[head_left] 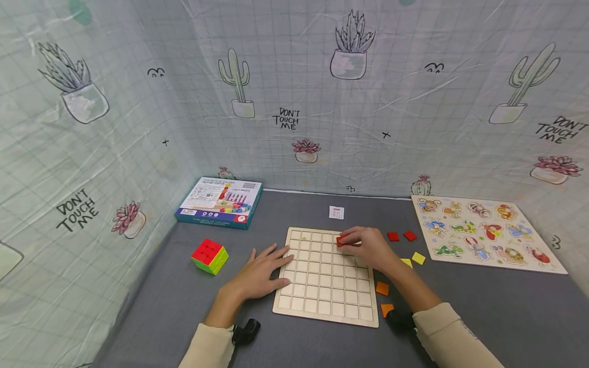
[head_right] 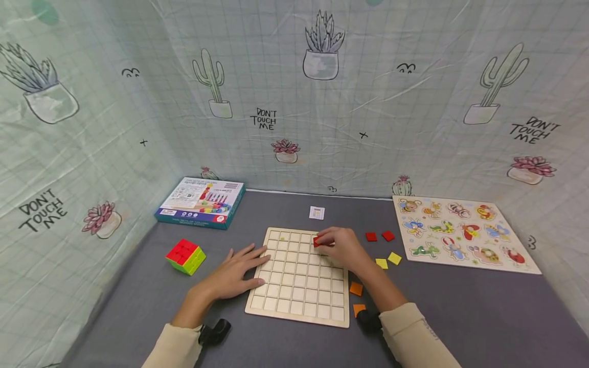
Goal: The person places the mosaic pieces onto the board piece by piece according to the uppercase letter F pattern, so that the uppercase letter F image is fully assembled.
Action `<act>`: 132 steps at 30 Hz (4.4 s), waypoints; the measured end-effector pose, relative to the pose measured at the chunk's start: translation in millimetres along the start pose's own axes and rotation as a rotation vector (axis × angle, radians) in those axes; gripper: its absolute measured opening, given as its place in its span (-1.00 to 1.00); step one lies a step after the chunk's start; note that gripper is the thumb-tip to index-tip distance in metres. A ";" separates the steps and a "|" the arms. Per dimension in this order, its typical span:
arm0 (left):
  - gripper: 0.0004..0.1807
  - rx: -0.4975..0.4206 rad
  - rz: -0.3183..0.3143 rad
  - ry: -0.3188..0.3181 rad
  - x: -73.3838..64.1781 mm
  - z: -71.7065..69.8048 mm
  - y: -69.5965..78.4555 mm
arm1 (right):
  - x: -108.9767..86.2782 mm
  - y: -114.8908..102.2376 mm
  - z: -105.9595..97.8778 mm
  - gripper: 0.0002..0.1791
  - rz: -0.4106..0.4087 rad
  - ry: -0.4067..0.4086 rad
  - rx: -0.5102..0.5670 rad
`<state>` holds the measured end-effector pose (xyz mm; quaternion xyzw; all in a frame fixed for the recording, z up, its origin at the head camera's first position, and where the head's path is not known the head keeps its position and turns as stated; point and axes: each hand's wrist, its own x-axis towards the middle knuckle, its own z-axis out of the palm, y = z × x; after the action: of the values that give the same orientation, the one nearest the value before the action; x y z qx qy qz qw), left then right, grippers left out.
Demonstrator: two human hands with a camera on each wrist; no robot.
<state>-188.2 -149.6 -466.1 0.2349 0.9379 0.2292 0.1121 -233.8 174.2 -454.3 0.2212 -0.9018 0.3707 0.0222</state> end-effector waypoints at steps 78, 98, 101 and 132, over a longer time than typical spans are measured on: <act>-0.30 -0.042 -0.004 -0.013 0.6 1.4 -4.5 | 32.4 -36.1 47.4 -0.80 0.090 -0.072 -0.067; -0.30 -0.019 0.024 -0.023 1.0 1.0 -1.0 | -4.4 -2.0 -10.4 -0.69 -0.011 -0.093 -0.102; -0.30 -0.016 0.027 -0.021 -0.9 0.2 -1.5 | -10.9 10.2 -23.7 -0.68 0.009 -0.084 -0.158; -0.30 -0.003 0.034 -0.025 -3.9 1.2 -2.6 | -30.9 78.8 -76.6 -0.59 0.131 -0.084 -0.326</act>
<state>-185.5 -153.1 -468.1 0.2536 0.9319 0.2297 0.1201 -248.3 287.5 -457.1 0.1709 -0.9625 0.2105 -0.0040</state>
